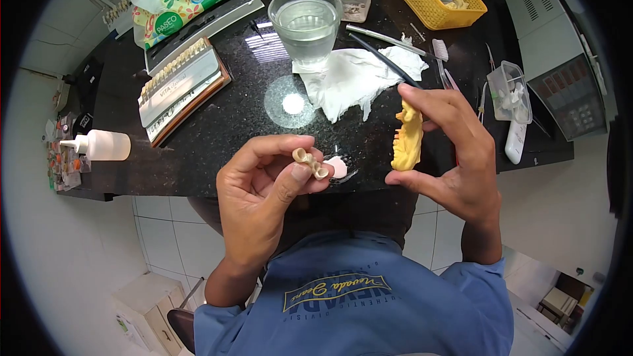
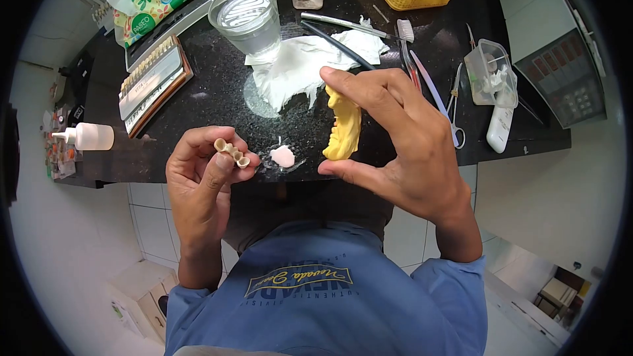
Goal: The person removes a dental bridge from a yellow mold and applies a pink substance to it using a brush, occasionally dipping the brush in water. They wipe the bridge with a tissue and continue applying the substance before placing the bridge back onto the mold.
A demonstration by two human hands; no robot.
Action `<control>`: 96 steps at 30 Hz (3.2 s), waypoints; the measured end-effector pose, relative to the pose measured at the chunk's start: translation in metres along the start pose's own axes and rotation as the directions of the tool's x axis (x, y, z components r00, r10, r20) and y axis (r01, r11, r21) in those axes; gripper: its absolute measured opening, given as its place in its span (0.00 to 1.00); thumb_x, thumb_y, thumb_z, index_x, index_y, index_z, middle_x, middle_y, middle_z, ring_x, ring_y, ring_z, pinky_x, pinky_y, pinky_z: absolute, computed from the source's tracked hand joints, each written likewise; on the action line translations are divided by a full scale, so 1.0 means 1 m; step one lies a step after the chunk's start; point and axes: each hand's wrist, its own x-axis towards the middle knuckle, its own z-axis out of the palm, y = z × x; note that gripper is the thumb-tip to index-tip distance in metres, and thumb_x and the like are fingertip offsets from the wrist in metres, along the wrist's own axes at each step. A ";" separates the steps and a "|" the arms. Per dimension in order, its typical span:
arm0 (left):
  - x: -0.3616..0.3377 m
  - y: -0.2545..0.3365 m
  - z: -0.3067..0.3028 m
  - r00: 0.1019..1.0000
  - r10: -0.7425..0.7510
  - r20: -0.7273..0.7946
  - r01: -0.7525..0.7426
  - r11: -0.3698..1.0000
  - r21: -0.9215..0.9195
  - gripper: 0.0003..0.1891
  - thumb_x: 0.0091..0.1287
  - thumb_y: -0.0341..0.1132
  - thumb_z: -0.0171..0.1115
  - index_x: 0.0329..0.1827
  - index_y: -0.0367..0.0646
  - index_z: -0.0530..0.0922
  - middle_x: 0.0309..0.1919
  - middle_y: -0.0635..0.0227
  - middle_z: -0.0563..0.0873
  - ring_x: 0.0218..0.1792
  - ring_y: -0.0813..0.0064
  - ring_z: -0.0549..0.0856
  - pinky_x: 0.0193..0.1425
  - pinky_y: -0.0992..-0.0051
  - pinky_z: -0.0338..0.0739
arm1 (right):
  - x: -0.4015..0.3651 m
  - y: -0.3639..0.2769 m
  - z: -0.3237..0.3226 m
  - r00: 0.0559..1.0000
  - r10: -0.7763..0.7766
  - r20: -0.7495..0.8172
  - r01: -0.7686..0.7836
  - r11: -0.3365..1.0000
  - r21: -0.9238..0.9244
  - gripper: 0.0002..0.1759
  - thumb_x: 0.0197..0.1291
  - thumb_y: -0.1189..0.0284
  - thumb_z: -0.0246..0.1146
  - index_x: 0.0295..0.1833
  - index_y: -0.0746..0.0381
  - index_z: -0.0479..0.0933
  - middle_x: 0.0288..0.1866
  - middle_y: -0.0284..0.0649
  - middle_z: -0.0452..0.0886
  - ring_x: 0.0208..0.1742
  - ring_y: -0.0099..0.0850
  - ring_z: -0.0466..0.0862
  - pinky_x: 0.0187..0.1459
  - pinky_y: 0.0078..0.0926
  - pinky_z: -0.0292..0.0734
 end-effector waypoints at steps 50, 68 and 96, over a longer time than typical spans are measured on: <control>-0.027 -0.011 -0.039 0.990 -0.117 -0.082 0.065 0.878 -0.474 0.09 0.68 0.25 0.59 0.49 0.36 0.73 0.44 0.53 0.84 0.43 0.69 0.87 0.46 0.77 0.86 | 0.116 -0.009 0.003 0.973 0.032 -0.229 -0.037 0.999 -0.017 0.08 0.63 0.72 0.65 0.44 0.65 0.80 0.33 0.30 0.82 0.32 0.13 0.78 0.32 0.09 0.68; -0.051 -0.034 -0.023 0.935 -0.160 -0.318 -0.040 0.839 -0.542 0.11 0.69 0.26 0.59 0.52 0.40 0.72 0.47 0.60 0.82 0.43 0.75 0.86 0.47 0.83 0.86 | 0.023 0.024 0.014 0.992 0.096 -0.083 -0.109 0.978 -0.180 0.05 0.53 0.80 0.66 0.36 0.67 0.80 0.28 0.38 0.81 0.24 0.18 0.76 0.25 0.15 0.68; -0.053 -0.041 -0.018 0.935 -0.127 -0.331 -0.106 0.792 -0.601 0.09 0.69 0.21 0.56 0.50 0.40 0.74 0.51 0.53 0.82 0.51 0.65 0.84 0.54 0.76 0.84 | -0.010 -0.019 0.103 0.964 -0.164 -0.211 0.255 0.798 0.545 0.14 0.44 0.80 0.73 0.38 0.63 0.78 0.26 0.38 0.82 0.25 0.28 0.83 0.23 0.21 0.79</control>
